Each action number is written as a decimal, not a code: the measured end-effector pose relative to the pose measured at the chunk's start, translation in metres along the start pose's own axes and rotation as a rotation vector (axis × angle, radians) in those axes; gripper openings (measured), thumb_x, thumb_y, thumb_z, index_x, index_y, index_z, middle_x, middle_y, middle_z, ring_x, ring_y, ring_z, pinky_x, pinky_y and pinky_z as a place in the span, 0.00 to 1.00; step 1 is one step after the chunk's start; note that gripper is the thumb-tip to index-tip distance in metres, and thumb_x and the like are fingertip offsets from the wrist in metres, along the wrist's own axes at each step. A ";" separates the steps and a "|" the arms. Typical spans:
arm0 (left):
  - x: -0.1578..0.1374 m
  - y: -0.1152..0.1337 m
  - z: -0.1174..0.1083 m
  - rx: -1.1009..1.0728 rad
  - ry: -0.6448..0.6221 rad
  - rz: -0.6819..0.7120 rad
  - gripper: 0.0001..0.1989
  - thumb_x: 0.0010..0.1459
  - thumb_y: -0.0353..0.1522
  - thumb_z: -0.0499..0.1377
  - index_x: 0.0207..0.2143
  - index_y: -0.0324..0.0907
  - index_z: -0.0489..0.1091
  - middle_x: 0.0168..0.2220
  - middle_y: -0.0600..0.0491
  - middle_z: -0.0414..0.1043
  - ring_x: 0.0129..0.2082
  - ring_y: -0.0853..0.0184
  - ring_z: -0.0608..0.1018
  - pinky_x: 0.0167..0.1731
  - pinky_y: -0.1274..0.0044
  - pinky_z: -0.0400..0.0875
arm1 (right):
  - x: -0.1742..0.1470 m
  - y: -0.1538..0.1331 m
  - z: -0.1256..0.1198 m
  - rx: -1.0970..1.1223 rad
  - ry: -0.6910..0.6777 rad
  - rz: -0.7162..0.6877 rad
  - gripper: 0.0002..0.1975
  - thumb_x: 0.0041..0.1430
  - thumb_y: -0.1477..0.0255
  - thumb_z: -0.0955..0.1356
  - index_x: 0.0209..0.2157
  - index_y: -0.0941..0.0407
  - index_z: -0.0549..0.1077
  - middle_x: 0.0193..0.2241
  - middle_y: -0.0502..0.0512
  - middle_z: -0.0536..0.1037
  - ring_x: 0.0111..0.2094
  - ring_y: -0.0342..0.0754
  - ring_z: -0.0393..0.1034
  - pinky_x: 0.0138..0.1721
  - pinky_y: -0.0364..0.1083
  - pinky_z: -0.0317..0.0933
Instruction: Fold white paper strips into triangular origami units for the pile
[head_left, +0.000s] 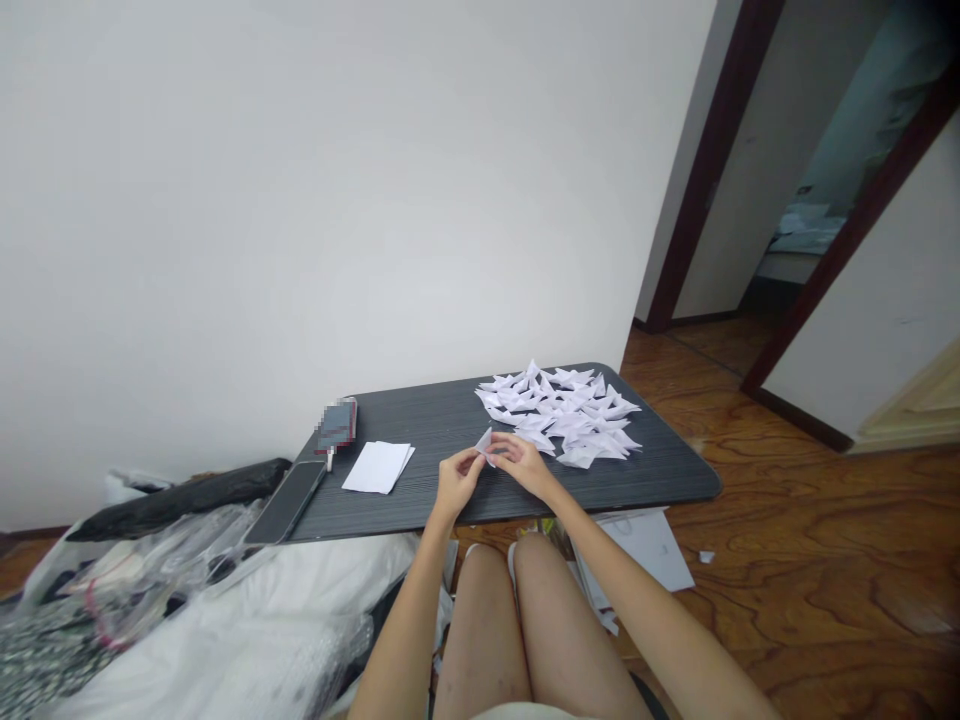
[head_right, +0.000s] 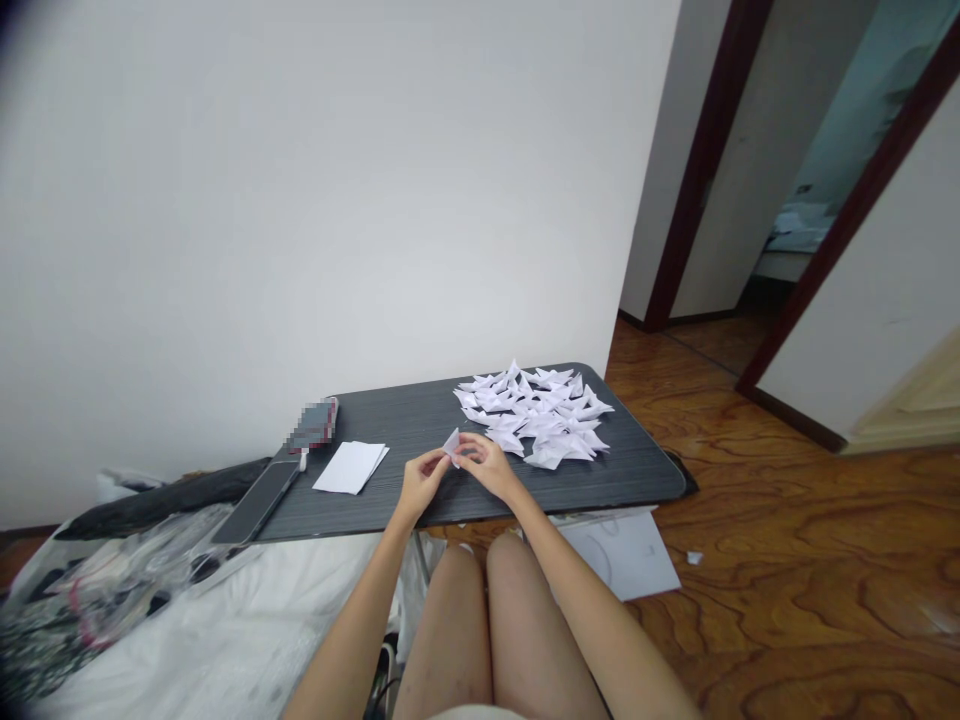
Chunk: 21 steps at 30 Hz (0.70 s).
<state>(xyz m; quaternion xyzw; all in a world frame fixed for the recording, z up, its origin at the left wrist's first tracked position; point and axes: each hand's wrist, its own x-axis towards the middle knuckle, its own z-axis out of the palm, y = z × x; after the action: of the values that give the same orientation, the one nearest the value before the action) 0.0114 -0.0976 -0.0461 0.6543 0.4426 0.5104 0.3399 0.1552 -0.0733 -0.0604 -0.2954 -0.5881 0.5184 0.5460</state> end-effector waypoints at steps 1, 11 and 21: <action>0.000 -0.001 0.000 -0.013 0.012 -0.009 0.12 0.49 0.36 0.55 0.30 0.36 0.71 0.31 0.48 0.73 0.32 0.64 0.74 0.36 0.73 0.69 | 0.000 0.001 0.000 -0.015 0.002 -0.011 0.20 0.42 0.71 0.69 0.40 0.58 0.66 0.32 0.56 0.73 0.36 0.47 0.68 0.37 0.47 0.64; 0.002 -0.002 0.001 -0.175 0.006 -0.052 0.09 0.45 0.34 0.58 0.27 0.36 0.68 0.34 0.48 0.74 0.34 0.64 0.75 0.38 0.73 0.69 | 0.000 0.003 0.001 0.021 -0.014 -0.046 0.21 0.41 0.73 0.70 0.41 0.56 0.64 0.36 0.56 0.70 0.36 0.45 0.67 0.35 0.44 0.64; 0.003 -0.004 0.000 -0.186 0.011 -0.055 0.09 0.44 0.34 0.59 0.28 0.36 0.71 0.38 0.45 0.73 0.39 0.60 0.74 0.42 0.69 0.67 | -0.002 0.000 -0.002 0.040 -0.114 -0.034 0.22 0.43 0.75 0.68 0.43 0.54 0.64 0.41 0.55 0.68 0.42 0.45 0.64 0.41 0.46 0.62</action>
<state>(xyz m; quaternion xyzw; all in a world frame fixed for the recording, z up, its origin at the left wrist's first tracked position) 0.0112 -0.0938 -0.0484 0.6046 0.4129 0.5435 0.4106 0.1572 -0.0745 -0.0613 -0.2446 -0.6128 0.5366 0.5260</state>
